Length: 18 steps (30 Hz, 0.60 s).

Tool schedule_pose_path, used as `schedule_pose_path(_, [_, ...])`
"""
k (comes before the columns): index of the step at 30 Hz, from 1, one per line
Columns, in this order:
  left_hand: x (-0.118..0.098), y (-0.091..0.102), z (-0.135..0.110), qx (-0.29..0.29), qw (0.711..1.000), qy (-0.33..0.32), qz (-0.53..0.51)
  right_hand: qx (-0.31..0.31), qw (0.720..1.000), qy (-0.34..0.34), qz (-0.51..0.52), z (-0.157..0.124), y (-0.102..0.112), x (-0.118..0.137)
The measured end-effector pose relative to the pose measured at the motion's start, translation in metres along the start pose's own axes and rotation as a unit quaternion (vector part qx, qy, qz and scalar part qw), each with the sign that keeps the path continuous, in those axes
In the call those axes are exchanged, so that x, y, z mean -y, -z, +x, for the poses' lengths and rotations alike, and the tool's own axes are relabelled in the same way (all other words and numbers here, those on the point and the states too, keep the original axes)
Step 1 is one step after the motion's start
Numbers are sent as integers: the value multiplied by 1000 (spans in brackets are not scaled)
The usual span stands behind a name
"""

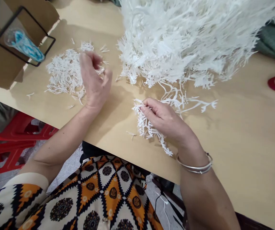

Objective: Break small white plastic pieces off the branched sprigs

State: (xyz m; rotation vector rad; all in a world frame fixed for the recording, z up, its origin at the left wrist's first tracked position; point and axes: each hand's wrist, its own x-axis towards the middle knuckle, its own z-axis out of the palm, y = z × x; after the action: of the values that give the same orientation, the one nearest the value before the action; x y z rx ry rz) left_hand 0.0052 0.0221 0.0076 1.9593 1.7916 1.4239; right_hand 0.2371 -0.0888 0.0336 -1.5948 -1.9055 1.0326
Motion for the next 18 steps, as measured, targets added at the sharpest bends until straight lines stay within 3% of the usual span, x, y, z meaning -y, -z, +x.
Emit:
schedule_pose_path(2, [-3, 4, 0, -53, 998, -6, 31, 8, 1000, 16, 0, 0, -3, 2])
schedule_pose_path(3, [-5, 5, -3, -46, 998, -24, 33, 12, 1000, 21, 3, 0, -4, 3])
schedule_pose_path(6, [-13, 5, -15, 83, 985, -152, -9, 13, 999, 27, 18, 2, -6, 3])
schedule_pose_path(9, [-19, 2, -29, 232, 939, -250, -34, -13, 999, 34, 17, 4, -6, 0])
schedule_pose_path(12, [-20, 0, -35, 290, 916, -269, -65, -36, 999, 32, 4, 5, -5, -3])
schedule_pose_path(18, [-21, 2, -30, 329, 913, -229, -82, -35, 999, 15, -22, 4, -4, -4])
